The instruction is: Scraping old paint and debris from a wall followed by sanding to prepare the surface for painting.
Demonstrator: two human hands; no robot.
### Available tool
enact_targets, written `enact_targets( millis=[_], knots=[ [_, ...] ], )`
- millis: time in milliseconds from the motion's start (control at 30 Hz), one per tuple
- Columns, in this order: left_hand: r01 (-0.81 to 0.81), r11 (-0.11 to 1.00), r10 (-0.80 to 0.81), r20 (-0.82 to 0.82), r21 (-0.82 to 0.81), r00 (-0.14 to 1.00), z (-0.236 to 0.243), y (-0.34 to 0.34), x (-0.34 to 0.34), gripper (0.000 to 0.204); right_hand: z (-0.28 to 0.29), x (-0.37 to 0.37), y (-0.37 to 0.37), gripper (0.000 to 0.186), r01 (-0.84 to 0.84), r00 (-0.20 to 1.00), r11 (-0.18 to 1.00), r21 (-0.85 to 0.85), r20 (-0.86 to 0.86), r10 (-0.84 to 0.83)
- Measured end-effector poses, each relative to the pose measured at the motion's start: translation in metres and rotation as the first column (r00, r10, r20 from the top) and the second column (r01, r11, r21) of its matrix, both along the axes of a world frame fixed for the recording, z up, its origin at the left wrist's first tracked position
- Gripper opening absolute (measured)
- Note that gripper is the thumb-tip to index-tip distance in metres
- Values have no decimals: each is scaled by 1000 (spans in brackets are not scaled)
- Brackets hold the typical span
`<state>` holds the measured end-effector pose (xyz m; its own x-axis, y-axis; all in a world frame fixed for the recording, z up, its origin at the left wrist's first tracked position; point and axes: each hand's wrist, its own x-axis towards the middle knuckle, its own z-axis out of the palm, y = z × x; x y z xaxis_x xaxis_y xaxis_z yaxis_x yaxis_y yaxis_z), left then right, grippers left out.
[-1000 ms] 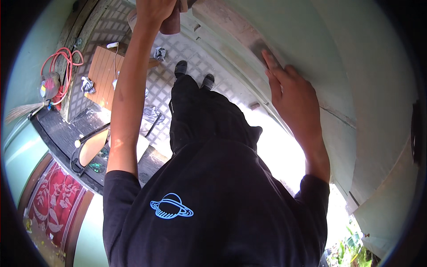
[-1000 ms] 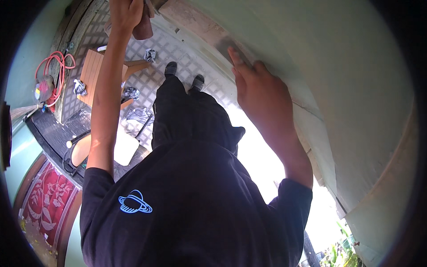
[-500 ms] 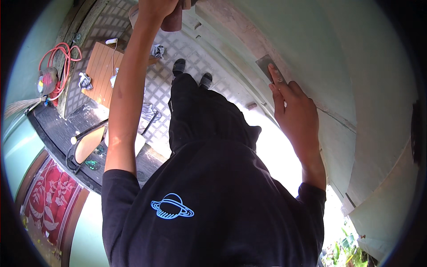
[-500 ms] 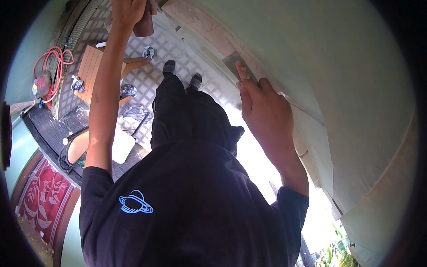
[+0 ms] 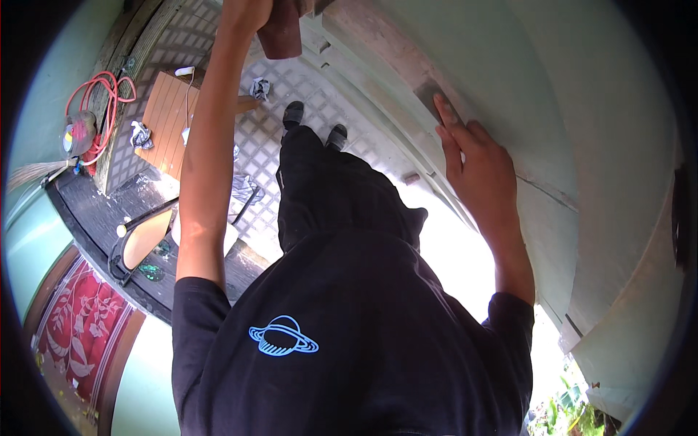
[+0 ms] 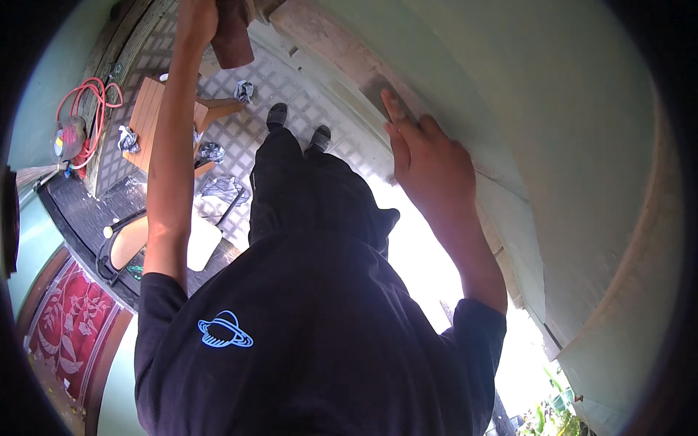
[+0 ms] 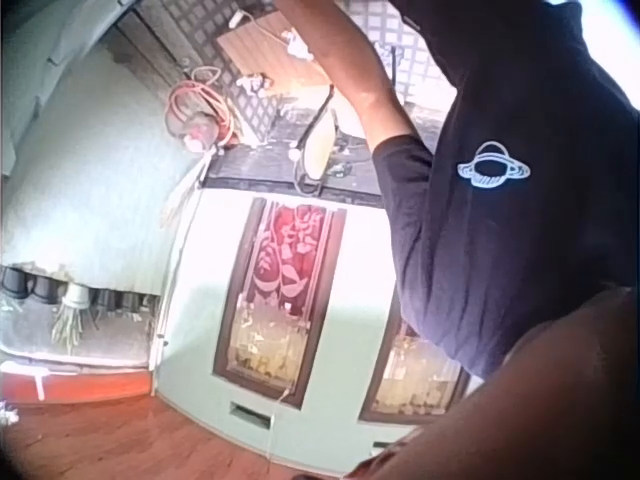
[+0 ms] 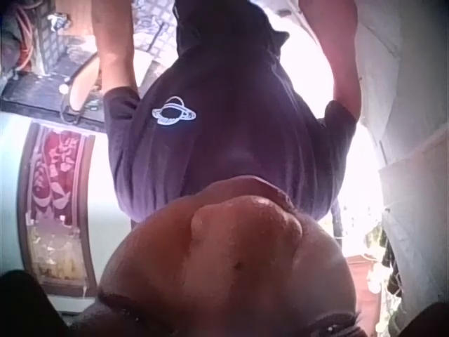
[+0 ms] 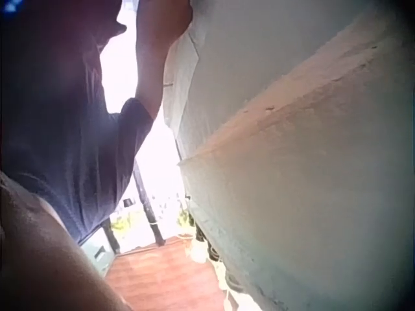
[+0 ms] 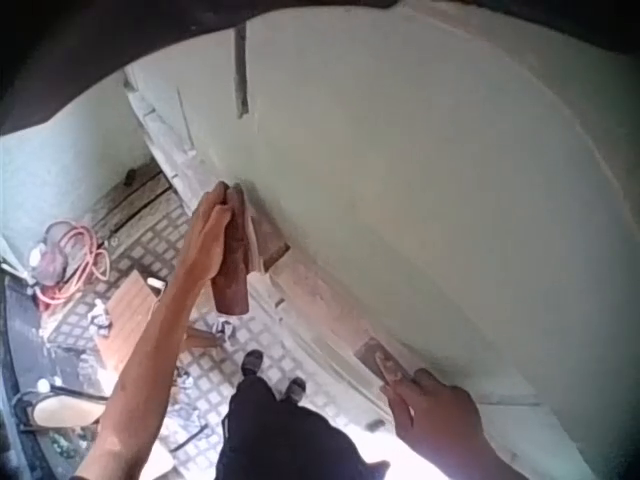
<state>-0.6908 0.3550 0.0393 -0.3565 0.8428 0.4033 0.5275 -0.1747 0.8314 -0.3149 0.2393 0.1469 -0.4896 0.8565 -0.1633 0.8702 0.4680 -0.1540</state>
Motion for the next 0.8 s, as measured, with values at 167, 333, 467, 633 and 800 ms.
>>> enact_targets(
  millis=[167, 333, 467, 633, 800],
  knots=[
    [216, 962, -263, 792, 169, 551, -8, -5, -12, 64, 0, -2, -3, 43, 27, 1000, 998, -60, 2, -27],
    [-153, 987, 162, 283, -54, 945, 17, -4, 31, 47, 0, -14, 9, 43, 15, 1000, 1000, 4, -8, -15],
    [-157, 988, 156, 76, 4, 985, 23, -8, 38, 40, 13, 8, -2, 44, 23, 1000, 993, -117, -4, -24],
    [-223, 954, 270, -249, 202, 930, -2, 8, 32, 38, 18, 5, -6, 44, 35, 997, 992, -123, 77, -25],
    [-248, 952, 271, -113, 181, 956, 5, 8, 37, 36, 7, 8, -15, 44, 21, 999, 999, 25, 40, -22]
  ],
)
